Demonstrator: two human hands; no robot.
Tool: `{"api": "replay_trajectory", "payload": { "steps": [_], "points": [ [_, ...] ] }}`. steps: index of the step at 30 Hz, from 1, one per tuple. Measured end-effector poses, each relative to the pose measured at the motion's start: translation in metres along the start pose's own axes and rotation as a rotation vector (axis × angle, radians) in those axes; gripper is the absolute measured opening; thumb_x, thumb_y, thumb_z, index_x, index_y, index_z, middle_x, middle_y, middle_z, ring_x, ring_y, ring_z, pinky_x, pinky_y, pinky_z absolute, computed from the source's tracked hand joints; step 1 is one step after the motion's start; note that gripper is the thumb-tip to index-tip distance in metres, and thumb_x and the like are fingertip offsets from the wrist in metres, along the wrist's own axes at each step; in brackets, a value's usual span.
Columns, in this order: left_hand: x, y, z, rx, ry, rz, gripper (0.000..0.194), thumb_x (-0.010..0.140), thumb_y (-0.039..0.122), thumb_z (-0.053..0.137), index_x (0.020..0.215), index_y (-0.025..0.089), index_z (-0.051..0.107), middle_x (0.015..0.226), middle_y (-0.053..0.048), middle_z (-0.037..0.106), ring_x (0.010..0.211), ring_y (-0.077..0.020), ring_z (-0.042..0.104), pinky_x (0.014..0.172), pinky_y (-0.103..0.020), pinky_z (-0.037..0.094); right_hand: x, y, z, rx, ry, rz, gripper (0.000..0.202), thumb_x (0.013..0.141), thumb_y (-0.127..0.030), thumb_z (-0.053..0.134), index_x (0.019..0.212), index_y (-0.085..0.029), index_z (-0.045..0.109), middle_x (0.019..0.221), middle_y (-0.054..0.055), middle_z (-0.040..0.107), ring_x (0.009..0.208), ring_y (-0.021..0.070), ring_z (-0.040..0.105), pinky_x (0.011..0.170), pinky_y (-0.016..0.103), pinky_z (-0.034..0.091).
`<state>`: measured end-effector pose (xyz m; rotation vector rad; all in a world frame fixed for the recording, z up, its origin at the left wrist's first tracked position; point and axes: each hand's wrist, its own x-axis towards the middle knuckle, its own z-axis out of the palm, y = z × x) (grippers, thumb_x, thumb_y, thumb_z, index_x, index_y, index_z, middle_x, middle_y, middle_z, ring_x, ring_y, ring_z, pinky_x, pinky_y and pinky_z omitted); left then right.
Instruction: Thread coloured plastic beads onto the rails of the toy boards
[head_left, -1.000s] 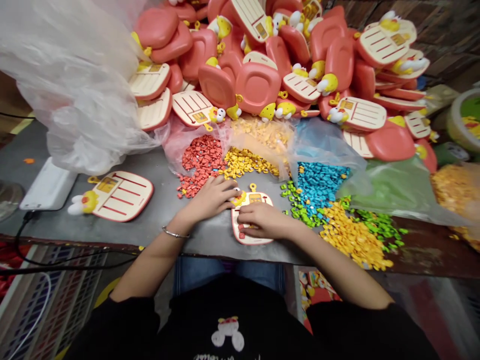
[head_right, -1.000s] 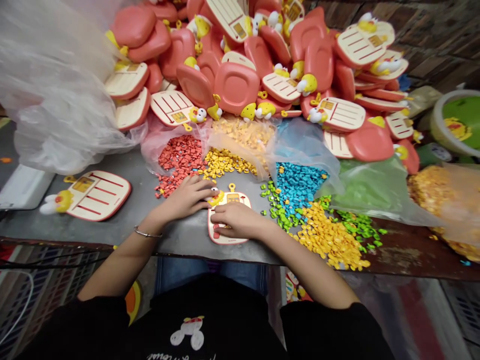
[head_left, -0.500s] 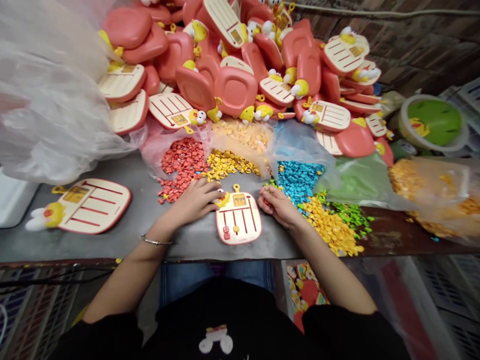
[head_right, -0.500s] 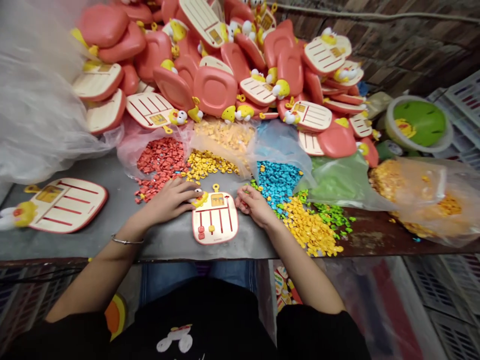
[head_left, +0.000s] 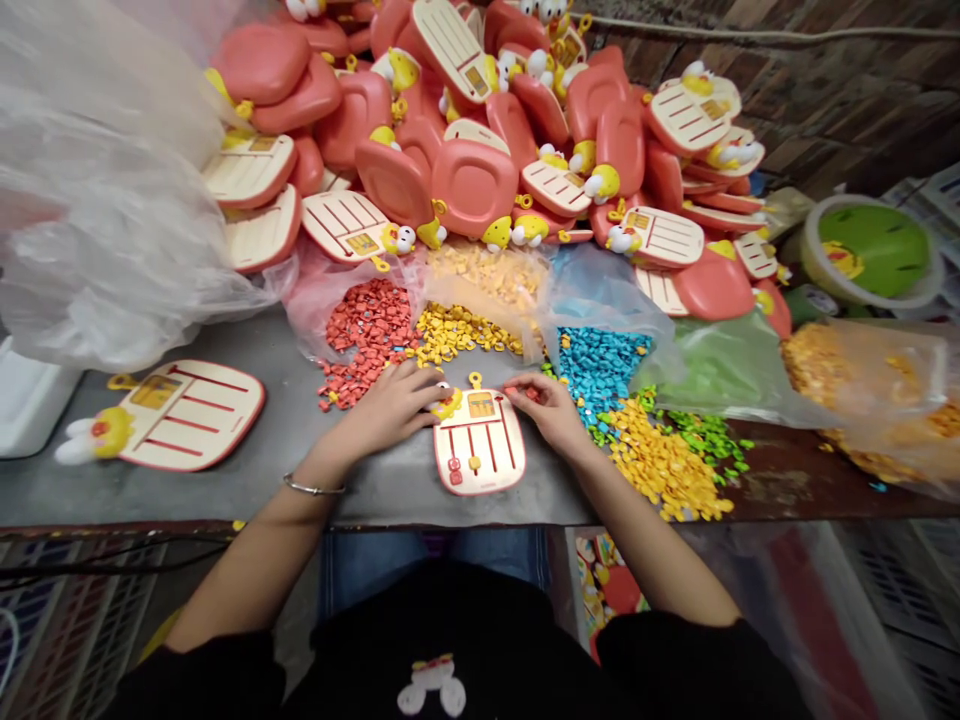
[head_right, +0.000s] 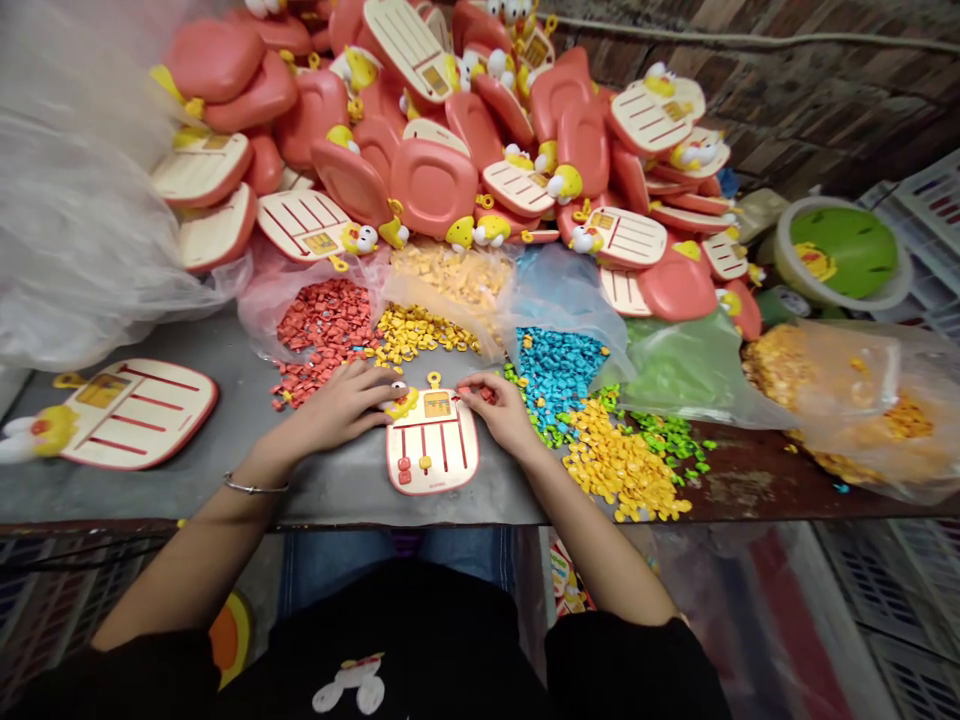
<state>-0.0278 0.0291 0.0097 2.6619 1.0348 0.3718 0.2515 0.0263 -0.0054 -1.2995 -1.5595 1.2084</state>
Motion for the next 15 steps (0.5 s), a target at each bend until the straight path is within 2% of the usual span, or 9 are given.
{"api": "replay_trajectory", "payload": {
  "steps": [5, 11, 15],
  "points": [
    [0.0, 0.001, -0.001, 0.014, 0.0, -0.007, 0.035, 0.098, 0.042, 0.047, 0.122, 0.021, 0.061, 0.128, -0.009, 0.058, 0.103, -0.0257, 0.046, 0.084, -0.039, 0.037, 0.003, 0.001, 0.009, -0.286, -0.044, -0.218, 0.024, 0.089, -0.04, 0.064, 0.092, -0.019, 0.075, 0.084, 0.006, 0.057, 0.077, 0.0181, 0.056, 0.068, 0.032, 0.046],
    [0.0, 0.003, -0.002, 0.065, 0.032, -0.006, 0.034, 0.097, 0.044, 0.049, 0.119, 0.021, 0.063, 0.126, -0.008, 0.06, 0.101, -0.0254, 0.047, 0.083, -0.039, 0.036, -0.012, -0.002, -0.001, -0.492, -0.13, -0.337, 0.022, 0.097, -0.031, 0.052, 0.096, -0.02, 0.072, 0.082, 0.006, 0.06, 0.079, 0.0199, 0.057, 0.071, 0.033, 0.047],
    [0.0, 0.004, -0.002, 0.094, 0.045, -0.003, 0.033, 0.097, 0.045, 0.05, 0.118, 0.023, 0.063, 0.125, -0.007, 0.062, 0.1, -0.0253, 0.047, 0.081, -0.038, 0.035, -0.026, -0.001, -0.005, -0.517, -0.181, -0.388, 0.019, 0.096, -0.029, 0.054, 0.093, -0.02, 0.07, 0.081, 0.006, 0.061, 0.078, 0.02, 0.058, 0.069, 0.033, 0.047]
  ]
}}
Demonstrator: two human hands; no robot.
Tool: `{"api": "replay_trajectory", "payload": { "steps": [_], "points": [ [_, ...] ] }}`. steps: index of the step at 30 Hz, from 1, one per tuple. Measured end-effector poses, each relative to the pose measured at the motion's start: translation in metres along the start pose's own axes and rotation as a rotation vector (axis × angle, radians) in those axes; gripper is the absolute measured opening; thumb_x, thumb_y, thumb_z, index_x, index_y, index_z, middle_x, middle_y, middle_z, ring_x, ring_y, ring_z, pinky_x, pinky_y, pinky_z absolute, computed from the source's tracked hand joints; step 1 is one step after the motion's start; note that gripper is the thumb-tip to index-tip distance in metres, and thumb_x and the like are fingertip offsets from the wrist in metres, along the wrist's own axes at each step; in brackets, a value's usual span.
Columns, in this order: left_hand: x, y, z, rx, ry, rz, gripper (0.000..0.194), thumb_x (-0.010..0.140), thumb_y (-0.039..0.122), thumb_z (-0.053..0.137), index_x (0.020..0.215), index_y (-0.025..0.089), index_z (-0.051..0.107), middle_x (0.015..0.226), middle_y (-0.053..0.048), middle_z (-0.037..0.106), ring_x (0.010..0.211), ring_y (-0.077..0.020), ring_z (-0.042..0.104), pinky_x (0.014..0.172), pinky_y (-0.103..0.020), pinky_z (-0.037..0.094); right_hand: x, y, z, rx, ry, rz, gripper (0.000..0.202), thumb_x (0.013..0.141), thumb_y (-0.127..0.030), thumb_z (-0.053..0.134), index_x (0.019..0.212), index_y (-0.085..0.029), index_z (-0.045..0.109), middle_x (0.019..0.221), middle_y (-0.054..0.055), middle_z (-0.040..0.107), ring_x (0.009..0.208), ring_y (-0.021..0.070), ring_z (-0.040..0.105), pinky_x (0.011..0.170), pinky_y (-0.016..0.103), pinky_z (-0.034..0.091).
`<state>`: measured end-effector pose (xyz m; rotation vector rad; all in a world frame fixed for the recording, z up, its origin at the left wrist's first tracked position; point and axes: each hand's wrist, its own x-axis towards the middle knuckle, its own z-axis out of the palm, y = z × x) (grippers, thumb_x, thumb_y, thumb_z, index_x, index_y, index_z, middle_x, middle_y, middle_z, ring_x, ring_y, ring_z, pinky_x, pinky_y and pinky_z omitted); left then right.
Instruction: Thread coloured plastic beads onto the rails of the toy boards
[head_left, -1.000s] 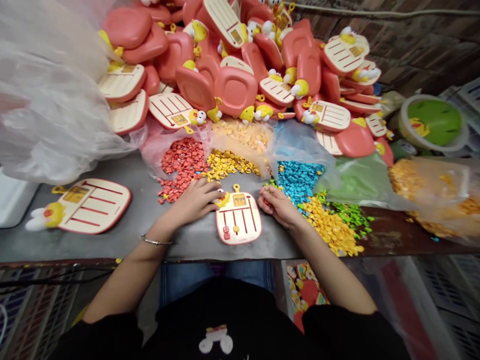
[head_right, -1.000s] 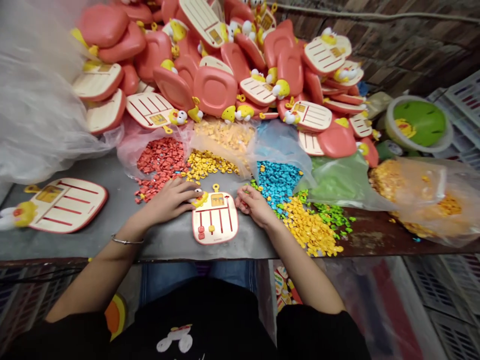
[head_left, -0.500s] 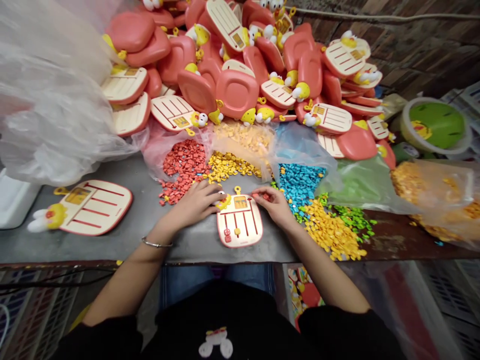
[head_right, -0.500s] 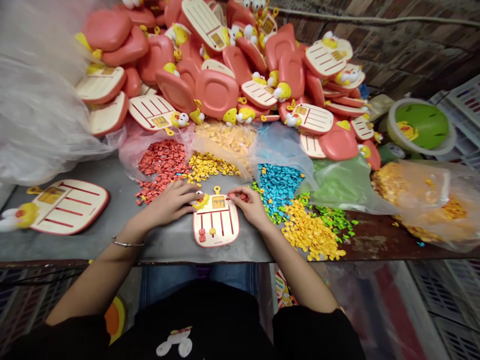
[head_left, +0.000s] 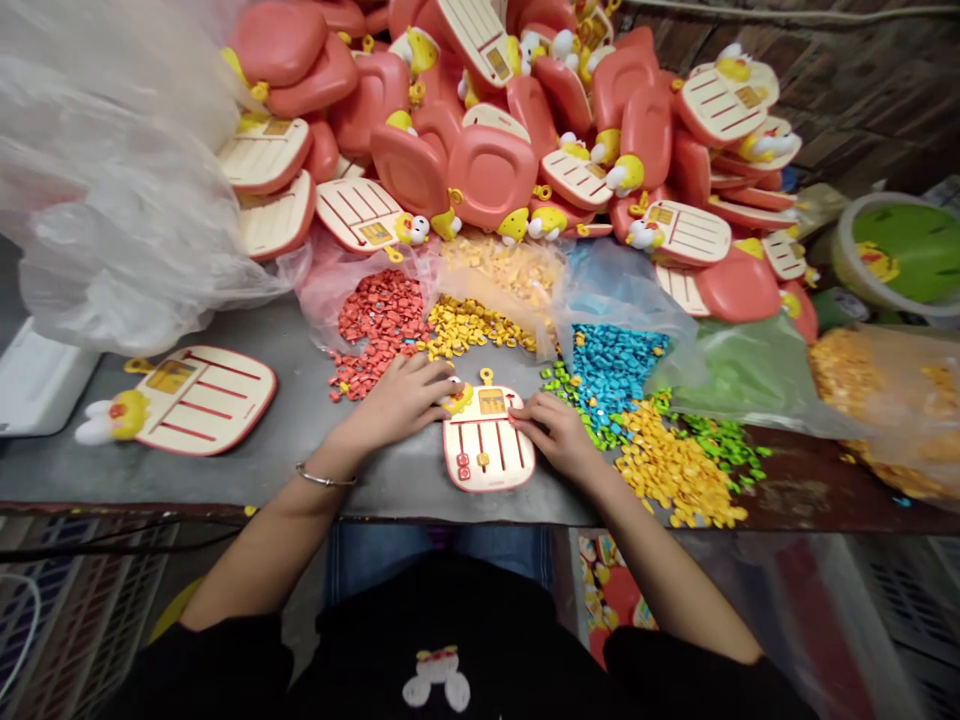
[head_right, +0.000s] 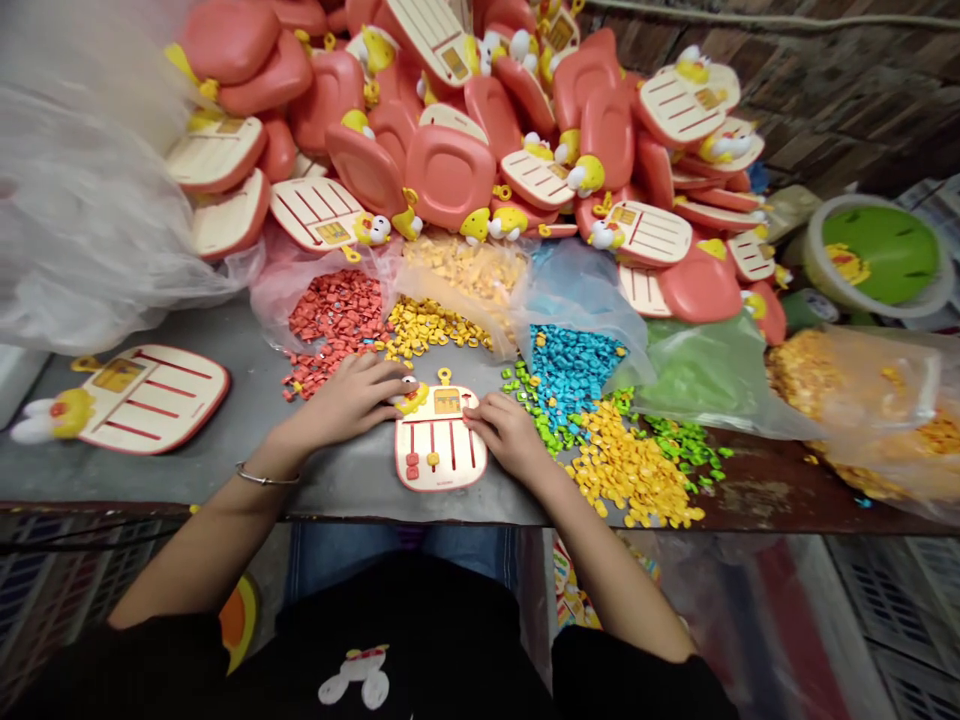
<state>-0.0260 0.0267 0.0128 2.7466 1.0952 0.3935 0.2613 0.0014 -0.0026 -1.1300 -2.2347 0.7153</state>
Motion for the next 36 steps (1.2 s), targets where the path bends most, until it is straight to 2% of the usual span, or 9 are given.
{"api": "replay_trajectory", "payload": {
  "steps": [4, 8, 11, 16, 21, 25, 29, 33, 36],
  "points": [
    [-0.001, 0.0, -0.001, -0.002, -0.004, 0.003, 0.029, 0.097, 0.04, 0.052, 0.118, 0.024, 0.064, 0.126, -0.005, 0.062, 0.102, -0.0248, 0.048, 0.081, -0.038, 0.034, 0.0, -0.005, 0.007, 0.001, 0.015, -0.015, 0.018, 0.093, -0.032, 0.06, 0.083, -0.02, 0.068, 0.076, 0.005, 0.062, 0.074, 0.0192, 0.058, 0.067, 0.032, 0.046],
    [-0.001, 0.001, -0.001, -0.005, -0.004, -0.004, 0.029, 0.095, 0.039, 0.055, 0.118, 0.023, 0.064, 0.125, -0.006, 0.062, 0.103, -0.0248, 0.048, 0.081, -0.038, 0.034, 0.016, -0.019, 0.03, -0.024, 0.038, -0.02, 0.018, 0.091, -0.031, 0.063, 0.077, -0.02, 0.066, 0.072, 0.004, 0.062, 0.071, 0.0183, 0.057, 0.067, 0.031, 0.045],
    [0.0, 0.001, 0.0, -0.009, -0.007, -0.007, 0.031, 0.095, 0.042, 0.055, 0.118, 0.023, 0.064, 0.124, -0.007, 0.062, 0.103, -0.0252, 0.049, 0.082, -0.038, 0.034, 0.029, -0.031, 0.044, -0.058, -0.017, -0.081, 0.016, 0.091, -0.028, 0.062, 0.079, -0.019, 0.068, 0.078, 0.006, 0.065, 0.077, 0.0203, 0.058, 0.072, 0.033, 0.046],
    [0.0, 0.001, -0.001, -0.022, -0.017, -0.006, 0.033, 0.096, 0.045, 0.052, 0.118, 0.024, 0.064, 0.125, -0.007, 0.062, 0.103, -0.0254, 0.049, 0.083, -0.039, 0.034, 0.039, -0.033, 0.04, -0.005, -0.151, -0.203, 0.012, 0.093, -0.024, 0.059, 0.087, -0.02, 0.068, 0.083, 0.007, 0.067, 0.081, 0.0203, 0.059, 0.078, 0.035, 0.046],
    [0.0, 0.002, -0.003, -0.034, -0.034, -0.026, 0.031, 0.096, 0.041, 0.053, 0.119, 0.024, 0.064, 0.126, -0.008, 0.062, 0.106, -0.0266, 0.048, 0.083, -0.04, 0.035, 0.038, -0.035, 0.041, 0.012, -0.154, -0.195, 0.018, 0.094, -0.025, 0.055, 0.081, -0.02, 0.067, 0.079, 0.006, 0.066, 0.077, 0.0195, 0.057, 0.075, 0.035, 0.046],
    [0.0, 0.0, -0.004, -0.064, -0.059, -0.025, 0.03, 0.096, 0.039, 0.053, 0.12, 0.025, 0.064, 0.128, -0.007, 0.062, 0.106, -0.026, 0.048, 0.085, -0.04, 0.034, 0.033, -0.043, 0.037, 0.142, -0.253, -0.242, 0.02, 0.096, -0.026, 0.051, 0.083, -0.021, 0.066, 0.076, 0.004, 0.062, 0.076, 0.0182, 0.056, 0.074, 0.032, 0.046],
    [0.0, -0.003, -0.002, -0.109, -0.069, -0.009, 0.031, 0.097, 0.04, 0.051, 0.121, 0.024, 0.063, 0.13, -0.007, 0.06, 0.106, -0.0255, 0.047, 0.087, -0.039, 0.035, 0.022, -0.038, 0.018, 0.393, -0.182, 0.028, 0.023, 0.097, -0.022, 0.04, 0.111, -0.023, 0.059, 0.098, 0.006, 0.062, 0.092, 0.0184, 0.058, 0.082, 0.033, 0.049],
    [-0.001, -0.004, -0.001, -0.119, -0.07, 0.0, 0.033, 0.098, 0.04, 0.049, 0.123, 0.024, 0.062, 0.131, -0.007, 0.06, 0.108, -0.0256, 0.047, 0.088, -0.04, 0.035, 0.011, -0.019, 0.005, 0.659, 0.013, 0.336, 0.021, 0.095, -0.029, 0.043, 0.114, -0.024, 0.049, 0.096, 0.004, 0.061, 0.076, 0.0151, 0.058, 0.068, 0.029, 0.05],
    [-0.001, -0.003, -0.002, -0.12, -0.072, -0.002, 0.033, 0.098, 0.039, 0.048, 0.124, 0.023, 0.062, 0.131, -0.008, 0.059, 0.107, -0.0255, 0.047, 0.087, -0.039, 0.035, 0.009, -0.01, 0.004, 0.778, 0.017, 0.423, 0.026, 0.092, -0.038, 0.052, 0.112, -0.025, 0.043, 0.095, 0.004, 0.065, 0.065, 0.0133, 0.055, 0.059, 0.026, 0.046]
  ]
}}
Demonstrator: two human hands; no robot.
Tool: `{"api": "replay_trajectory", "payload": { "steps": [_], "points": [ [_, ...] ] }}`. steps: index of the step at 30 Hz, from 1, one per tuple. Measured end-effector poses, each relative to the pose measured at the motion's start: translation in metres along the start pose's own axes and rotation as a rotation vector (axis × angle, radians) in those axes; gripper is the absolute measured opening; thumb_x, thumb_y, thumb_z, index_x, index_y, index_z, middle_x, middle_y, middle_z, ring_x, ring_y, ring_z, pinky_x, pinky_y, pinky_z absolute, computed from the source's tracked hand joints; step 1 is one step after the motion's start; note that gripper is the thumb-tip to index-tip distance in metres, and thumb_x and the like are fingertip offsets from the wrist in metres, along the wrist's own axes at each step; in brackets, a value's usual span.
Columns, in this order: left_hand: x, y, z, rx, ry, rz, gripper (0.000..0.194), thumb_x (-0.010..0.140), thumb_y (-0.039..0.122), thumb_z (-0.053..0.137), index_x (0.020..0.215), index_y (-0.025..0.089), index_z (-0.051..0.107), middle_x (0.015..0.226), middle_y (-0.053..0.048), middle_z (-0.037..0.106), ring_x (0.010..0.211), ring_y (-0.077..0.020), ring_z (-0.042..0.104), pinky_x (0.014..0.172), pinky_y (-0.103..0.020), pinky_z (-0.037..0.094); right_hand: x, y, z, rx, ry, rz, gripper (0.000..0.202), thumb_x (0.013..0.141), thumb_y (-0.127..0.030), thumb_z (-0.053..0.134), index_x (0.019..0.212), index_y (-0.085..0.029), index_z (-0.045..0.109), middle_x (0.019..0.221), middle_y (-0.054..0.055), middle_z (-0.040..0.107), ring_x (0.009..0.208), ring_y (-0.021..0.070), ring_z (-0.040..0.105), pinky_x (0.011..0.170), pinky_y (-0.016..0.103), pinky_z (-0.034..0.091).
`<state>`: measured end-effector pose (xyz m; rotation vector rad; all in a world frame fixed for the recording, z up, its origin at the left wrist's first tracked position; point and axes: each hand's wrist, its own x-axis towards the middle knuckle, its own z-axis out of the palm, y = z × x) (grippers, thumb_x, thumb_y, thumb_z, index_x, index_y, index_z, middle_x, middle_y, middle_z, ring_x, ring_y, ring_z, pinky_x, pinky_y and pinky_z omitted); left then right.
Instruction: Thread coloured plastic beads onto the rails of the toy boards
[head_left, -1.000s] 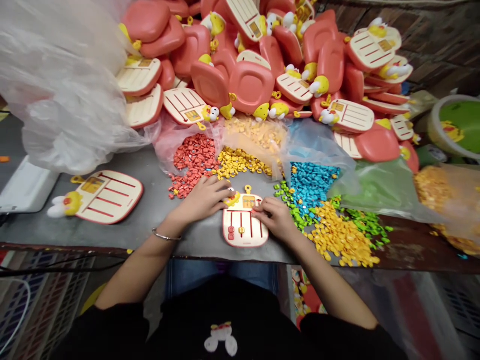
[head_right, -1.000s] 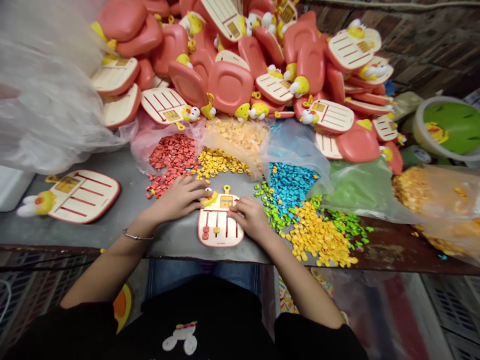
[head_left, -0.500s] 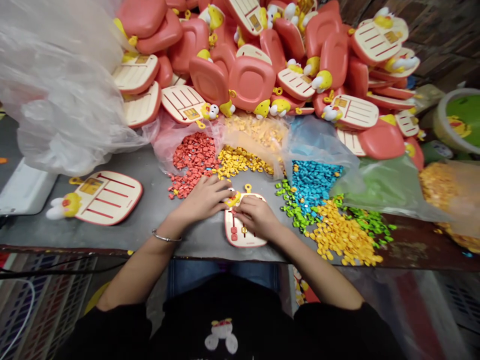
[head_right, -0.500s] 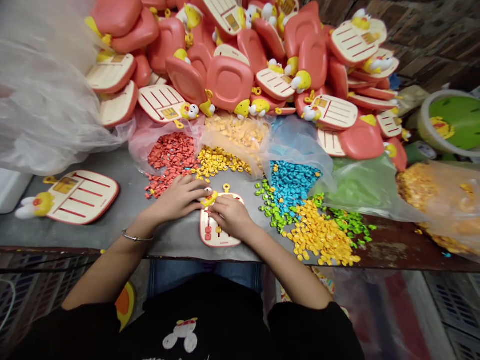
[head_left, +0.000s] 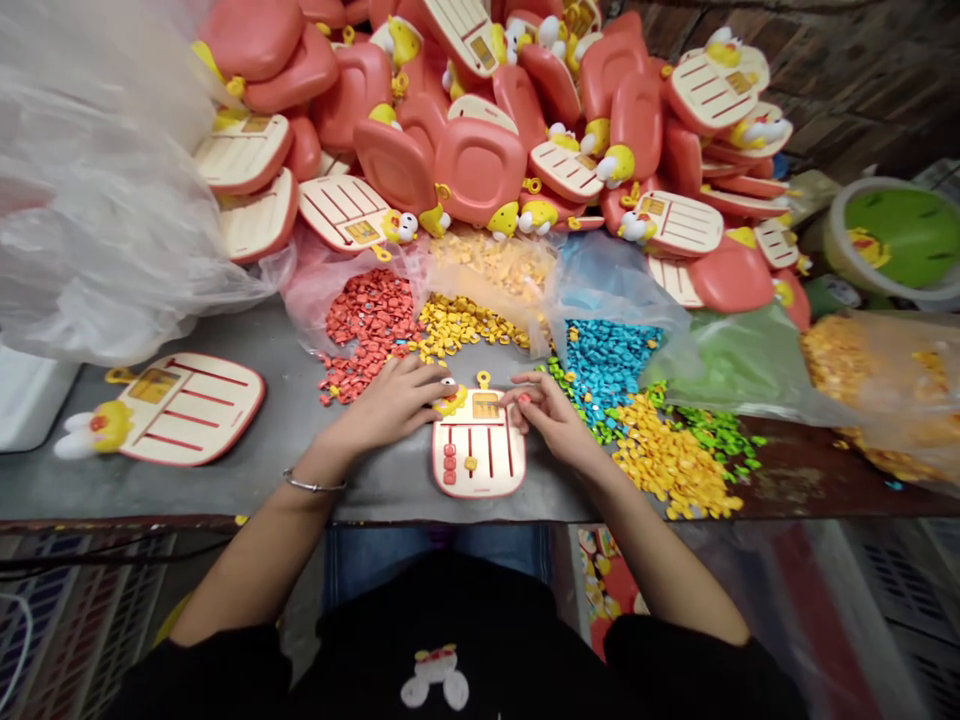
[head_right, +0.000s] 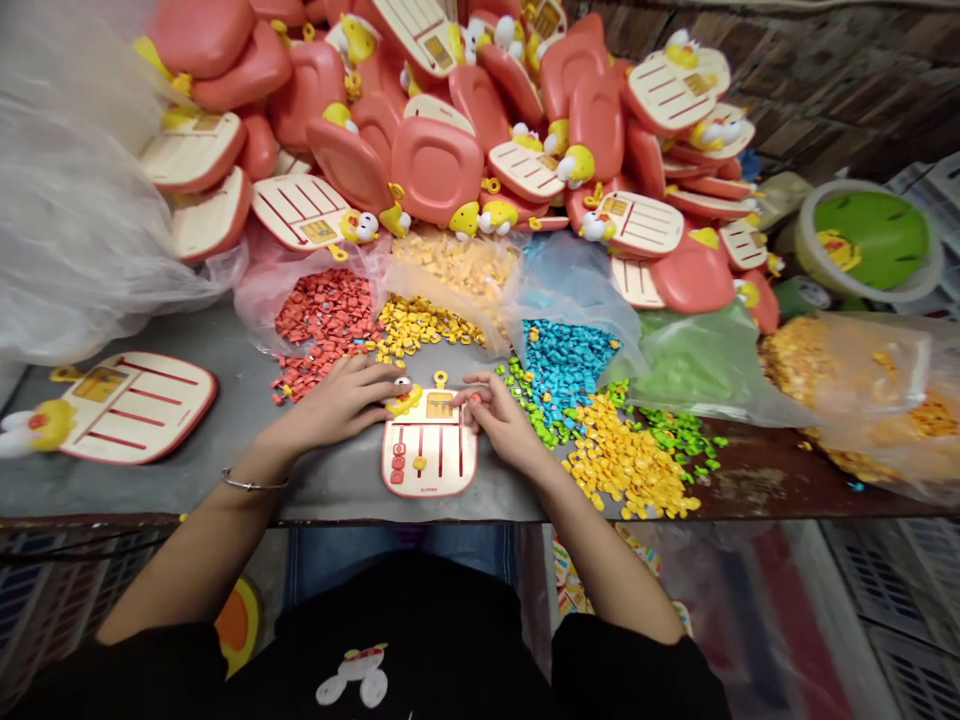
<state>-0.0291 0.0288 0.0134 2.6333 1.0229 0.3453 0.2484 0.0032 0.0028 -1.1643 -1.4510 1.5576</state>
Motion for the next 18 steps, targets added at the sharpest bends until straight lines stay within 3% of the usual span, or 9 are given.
{"api": "replay_trajectory", "payload": {
  "steps": [6, 11, 15, 18],
  "points": [
    [0.0, 0.0, -0.001, -0.03, 0.004, -0.001, 0.034, 0.098, 0.04, 0.048, 0.124, 0.023, 0.062, 0.131, -0.008, 0.06, 0.106, -0.0251, 0.047, 0.086, -0.039, 0.036, 0.013, 0.0, 0.001, -0.091, 0.142, -0.067, 0.023, 0.08, -0.037, 0.069, 0.084, -0.022, 0.051, 0.085, 0.003, 0.064, 0.08, 0.0178, 0.06, 0.072, 0.03, 0.047],
    [0.0, -0.001, 0.0, -0.046, 0.008, -0.007, 0.034, 0.098, 0.04, 0.048, 0.124, 0.024, 0.063, 0.13, -0.008, 0.06, 0.105, -0.025, 0.048, 0.088, -0.039, 0.036, 0.022, 0.0, 0.002, -0.308, 0.191, -0.156, 0.009, 0.087, -0.031, 0.057, 0.085, -0.021, 0.055, 0.082, 0.002, 0.058, 0.073, 0.0162, 0.053, 0.066, 0.029, 0.044],
    [0.001, -0.001, 0.0, -0.025, -0.004, -0.007, 0.034, 0.098, 0.04, 0.049, 0.124, 0.024, 0.062, 0.13, -0.008, 0.06, 0.106, -0.0255, 0.048, 0.086, -0.039, 0.036, 0.021, -0.001, 0.004, -0.552, 0.152, -0.312, 0.009, 0.089, -0.024, 0.055, 0.082, -0.021, 0.058, 0.082, 0.004, 0.057, 0.076, 0.0179, 0.053, 0.069, 0.031, 0.044],
    [0.001, 0.0, 0.001, -0.007, -0.007, -0.01, 0.035, 0.098, 0.041, 0.049, 0.125, 0.023, 0.062, 0.131, -0.007, 0.06, 0.108, -0.0261, 0.047, 0.086, -0.039, 0.036, 0.017, 0.0, 0.002, -0.606, 0.092, -0.394, 0.011, 0.091, -0.025, 0.056, 0.081, -0.021, 0.059, 0.087, 0.006, 0.06, 0.084, 0.0201, 0.057, 0.074, 0.034, 0.047]
  ]
}}
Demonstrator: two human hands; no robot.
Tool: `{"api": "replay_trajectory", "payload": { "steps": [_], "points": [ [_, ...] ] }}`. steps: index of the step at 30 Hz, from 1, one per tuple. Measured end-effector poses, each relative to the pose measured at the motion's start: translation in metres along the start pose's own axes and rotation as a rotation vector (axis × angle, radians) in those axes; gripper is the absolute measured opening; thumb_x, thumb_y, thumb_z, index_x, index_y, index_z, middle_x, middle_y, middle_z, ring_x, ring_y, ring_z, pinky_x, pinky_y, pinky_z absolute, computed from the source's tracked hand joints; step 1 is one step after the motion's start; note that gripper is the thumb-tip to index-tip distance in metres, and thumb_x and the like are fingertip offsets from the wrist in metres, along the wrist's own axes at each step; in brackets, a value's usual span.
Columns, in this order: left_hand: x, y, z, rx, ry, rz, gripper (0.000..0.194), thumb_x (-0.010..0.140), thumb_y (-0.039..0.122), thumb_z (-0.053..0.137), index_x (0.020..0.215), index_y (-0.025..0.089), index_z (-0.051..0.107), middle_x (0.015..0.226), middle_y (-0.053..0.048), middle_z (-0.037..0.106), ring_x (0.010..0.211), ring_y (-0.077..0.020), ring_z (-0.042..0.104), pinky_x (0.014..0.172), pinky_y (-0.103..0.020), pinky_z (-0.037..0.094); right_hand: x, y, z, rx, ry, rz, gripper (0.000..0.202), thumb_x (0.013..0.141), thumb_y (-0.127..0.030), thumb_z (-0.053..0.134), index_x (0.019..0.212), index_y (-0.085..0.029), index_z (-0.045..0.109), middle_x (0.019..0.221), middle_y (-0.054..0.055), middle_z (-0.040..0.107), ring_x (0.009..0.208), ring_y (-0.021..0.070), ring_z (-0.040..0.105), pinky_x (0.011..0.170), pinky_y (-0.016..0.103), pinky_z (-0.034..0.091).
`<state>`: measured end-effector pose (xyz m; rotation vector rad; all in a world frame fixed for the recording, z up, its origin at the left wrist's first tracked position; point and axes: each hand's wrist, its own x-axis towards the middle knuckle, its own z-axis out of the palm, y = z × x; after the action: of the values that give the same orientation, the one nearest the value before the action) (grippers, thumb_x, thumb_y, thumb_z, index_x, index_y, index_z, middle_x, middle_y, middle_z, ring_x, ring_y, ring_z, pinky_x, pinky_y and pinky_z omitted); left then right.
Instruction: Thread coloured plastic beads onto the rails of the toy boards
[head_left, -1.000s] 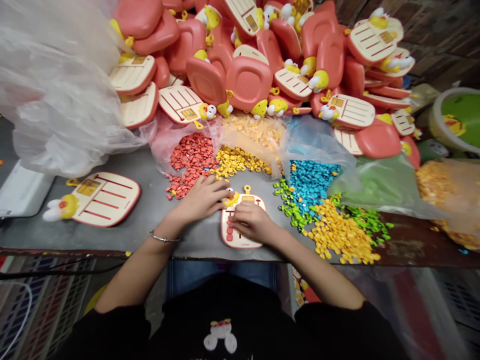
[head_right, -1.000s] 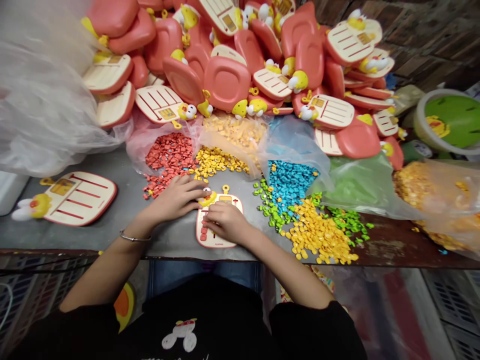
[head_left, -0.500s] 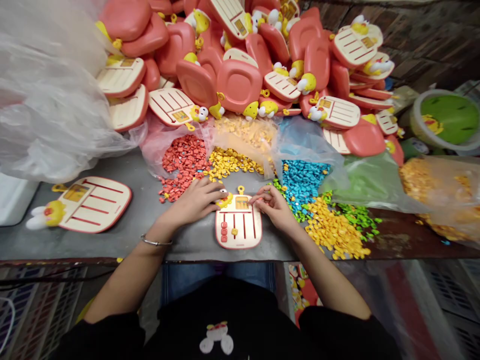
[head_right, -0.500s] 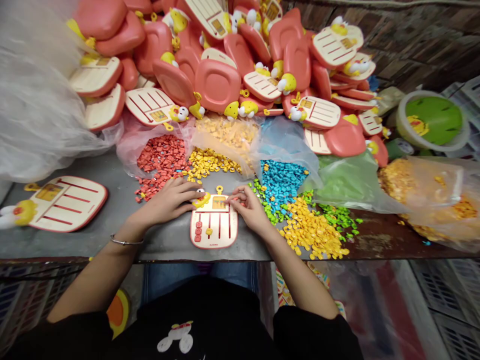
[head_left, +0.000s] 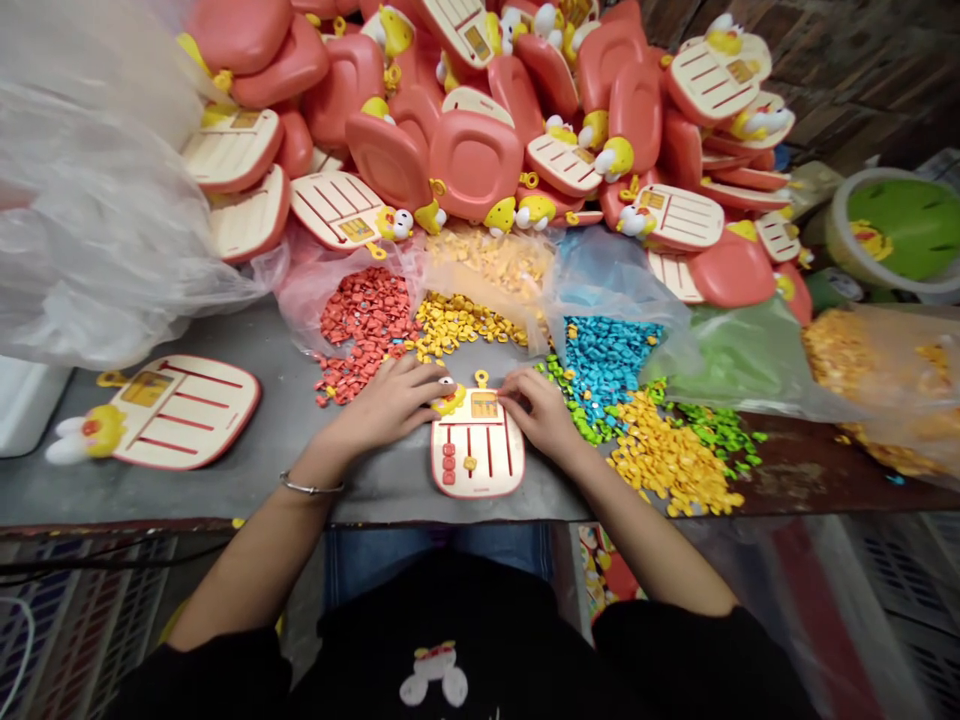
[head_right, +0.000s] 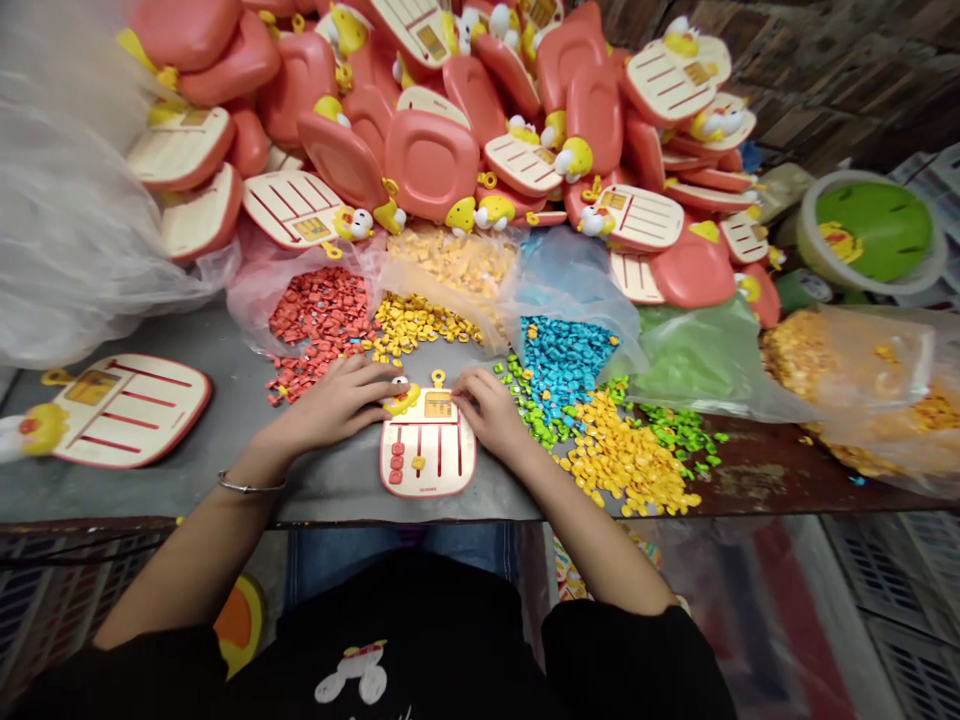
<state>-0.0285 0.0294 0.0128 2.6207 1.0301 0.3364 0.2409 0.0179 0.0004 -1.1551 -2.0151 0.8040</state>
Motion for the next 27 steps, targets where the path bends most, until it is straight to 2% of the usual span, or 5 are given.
{"api": "replay_trajectory", "payload": {
  "steps": [4, 14, 20, 23, 27],
  "points": [
    [0.0, 0.0, 0.001, 0.005, 0.012, -0.001, 0.034, 0.097, 0.042, 0.049, 0.123, 0.024, 0.063, 0.129, -0.008, 0.061, 0.107, -0.0258, 0.048, 0.087, -0.04, 0.035, -0.009, 0.005, -0.002, 0.029, -0.035, -0.023, 0.012, 0.092, -0.027, 0.055, 0.084, -0.021, 0.063, 0.095, 0.009, 0.064, 0.092, 0.0223, 0.061, 0.081, 0.039, 0.049],
    [0.0, 0.002, 0.0, 0.063, 0.013, 0.006, 0.034, 0.097, 0.043, 0.049, 0.12, 0.023, 0.063, 0.13, -0.007, 0.06, 0.105, -0.0262, 0.047, 0.085, -0.04, 0.034, -0.015, 0.005, 0.001, -0.167, 0.066, -0.064, 0.015, 0.094, -0.026, 0.055, 0.09, -0.024, 0.069, 0.098, 0.008, 0.068, 0.092, 0.0238, 0.06, 0.084, 0.043, 0.049],
    [0.0, 0.004, -0.001, 0.102, 0.022, 0.002, 0.032, 0.097, 0.043, 0.051, 0.119, 0.024, 0.064, 0.129, -0.006, 0.061, 0.103, -0.0265, 0.048, 0.082, -0.04, 0.033, -0.03, 0.003, -0.011, -0.063, -0.088, -0.118, 0.016, 0.094, -0.024, 0.055, 0.093, -0.025, 0.071, 0.093, 0.008, 0.07, 0.088, 0.0224, 0.063, 0.079, 0.041, 0.051],
    [0.0, 0.005, -0.001, 0.106, 0.013, 0.011, 0.033, 0.097, 0.043, 0.05, 0.12, 0.025, 0.063, 0.129, -0.007, 0.061, 0.104, -0.0265, 0.048, 0.082, -0.04, 0.033, -0.026, -0.001, 0.001, -0.027, -0.127, -0.16, 0.019, 0.095, -0.023, 0.052, 0.093, -0.025, 0.071, 0.095, 0.007, 0.071, 0.091, 0.0216, 0.064, 0.08, 0.04, 0.052],
    [0.001, 0.006, 0.0, 0.085, 0.016, 0.015, 0.034, 0.096, 0.047, 0.05, 0.118, 0.025, 0.064, 0.127, -0.007, 0.062, 0.105, -0.0265, 0.049, 0.083, -0.04, 0.033, -0.006, -0.016, 0.027, 0.008, -0.227, -0.294, 0.026, 0.096, -0.017, 0.045, 0.091, -0.023, 0.07, 0.093, 0.007, 0.071, 0.088, 0.0199, 0.064, 0.082, 0.039, 0.051]
  ]
}}
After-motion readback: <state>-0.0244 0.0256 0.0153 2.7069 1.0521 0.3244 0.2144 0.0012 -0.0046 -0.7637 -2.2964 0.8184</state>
